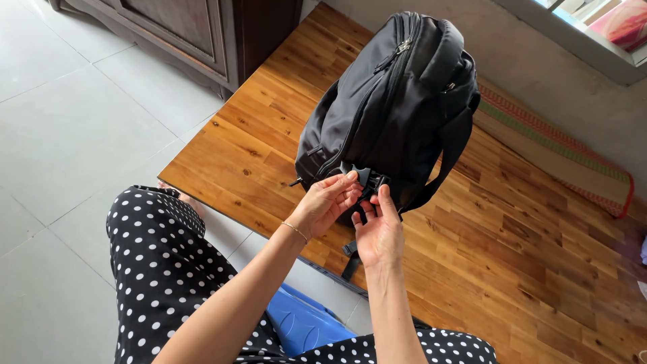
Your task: The person unzips a backpack on a wooden table, fastens the side and chest buckles, and adjusts the straps. They then lift the bag by the top handle and shoulder straps before zipping the compartments closed.
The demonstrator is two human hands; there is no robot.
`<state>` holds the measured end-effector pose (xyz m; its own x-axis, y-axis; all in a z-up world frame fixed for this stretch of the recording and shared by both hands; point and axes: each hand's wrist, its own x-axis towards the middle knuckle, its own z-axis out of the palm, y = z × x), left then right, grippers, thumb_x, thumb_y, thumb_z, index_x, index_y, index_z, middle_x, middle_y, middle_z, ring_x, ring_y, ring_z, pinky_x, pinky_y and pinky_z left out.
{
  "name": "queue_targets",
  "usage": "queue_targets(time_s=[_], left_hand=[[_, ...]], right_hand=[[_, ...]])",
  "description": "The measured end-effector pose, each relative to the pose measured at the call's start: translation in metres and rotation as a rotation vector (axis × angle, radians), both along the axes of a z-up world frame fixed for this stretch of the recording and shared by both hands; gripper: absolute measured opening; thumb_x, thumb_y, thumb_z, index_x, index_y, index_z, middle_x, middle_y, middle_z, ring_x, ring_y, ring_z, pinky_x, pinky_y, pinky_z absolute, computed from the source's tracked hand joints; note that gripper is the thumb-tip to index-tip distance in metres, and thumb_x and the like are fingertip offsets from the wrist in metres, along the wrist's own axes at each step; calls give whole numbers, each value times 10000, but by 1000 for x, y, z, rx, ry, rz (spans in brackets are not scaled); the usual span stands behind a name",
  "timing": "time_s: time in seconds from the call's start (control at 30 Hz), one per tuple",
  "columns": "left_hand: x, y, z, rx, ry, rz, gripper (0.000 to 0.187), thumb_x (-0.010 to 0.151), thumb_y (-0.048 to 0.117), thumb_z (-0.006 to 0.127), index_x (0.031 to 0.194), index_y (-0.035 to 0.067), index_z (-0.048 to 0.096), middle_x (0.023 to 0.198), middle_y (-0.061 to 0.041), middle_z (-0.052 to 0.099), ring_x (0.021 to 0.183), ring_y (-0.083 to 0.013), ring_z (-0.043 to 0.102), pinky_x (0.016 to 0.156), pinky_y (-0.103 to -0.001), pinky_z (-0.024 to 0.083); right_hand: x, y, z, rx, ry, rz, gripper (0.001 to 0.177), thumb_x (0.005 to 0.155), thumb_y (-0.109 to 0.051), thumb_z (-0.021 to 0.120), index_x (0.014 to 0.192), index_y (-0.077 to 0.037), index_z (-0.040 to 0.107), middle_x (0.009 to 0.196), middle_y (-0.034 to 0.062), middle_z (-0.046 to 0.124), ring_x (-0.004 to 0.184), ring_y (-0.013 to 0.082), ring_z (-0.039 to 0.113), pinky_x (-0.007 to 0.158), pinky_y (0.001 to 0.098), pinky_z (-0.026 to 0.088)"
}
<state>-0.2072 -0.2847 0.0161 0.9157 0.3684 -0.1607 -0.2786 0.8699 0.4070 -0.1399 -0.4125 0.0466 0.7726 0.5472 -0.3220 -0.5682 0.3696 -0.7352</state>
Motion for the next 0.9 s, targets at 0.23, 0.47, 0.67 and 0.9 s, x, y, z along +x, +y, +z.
queue_targets(time_s=[0.23,0.47,0.67,0.9], left_hand=[[-2,7,0,126,49,-21,197,964,226,715,977,31,740,910,-47,728,848,-105,697,819,-245,590],[-5,5,1,153,79,-34,222,976,228,686,1017,17,740,947,-77,745,868,-128,706,839,-278,604],[-5,14,-2,140,110,-63,218,977,226,688,1018,16,732,953,-85,752,879,-145,717,839,-285,610],[-1,17,-7,31,4,-32,139,966,168,712,1004,36,738,948,-71,750,886,-134,730,835,-247,603]], right_hand=[[2,2,-4,-88,-77,-83,251,799,-352,849,787,-202,648,846,-71,569,897,119,518,837,378,395],[-4,6,-1,-192,-152,-87,282,810,-405,835,787,-175,672,827,-45,606,875,117,542,829,377,404],[21,-4,-12,-74,17,132,274,749,-376,880,787,-200,674,839,-64,639,886,136,585,823,404,435],[36,-7,-14,-39,23,258,275,743,-363,890,822,-169,713,895,-24,694,934,185,638,826,431,475]])
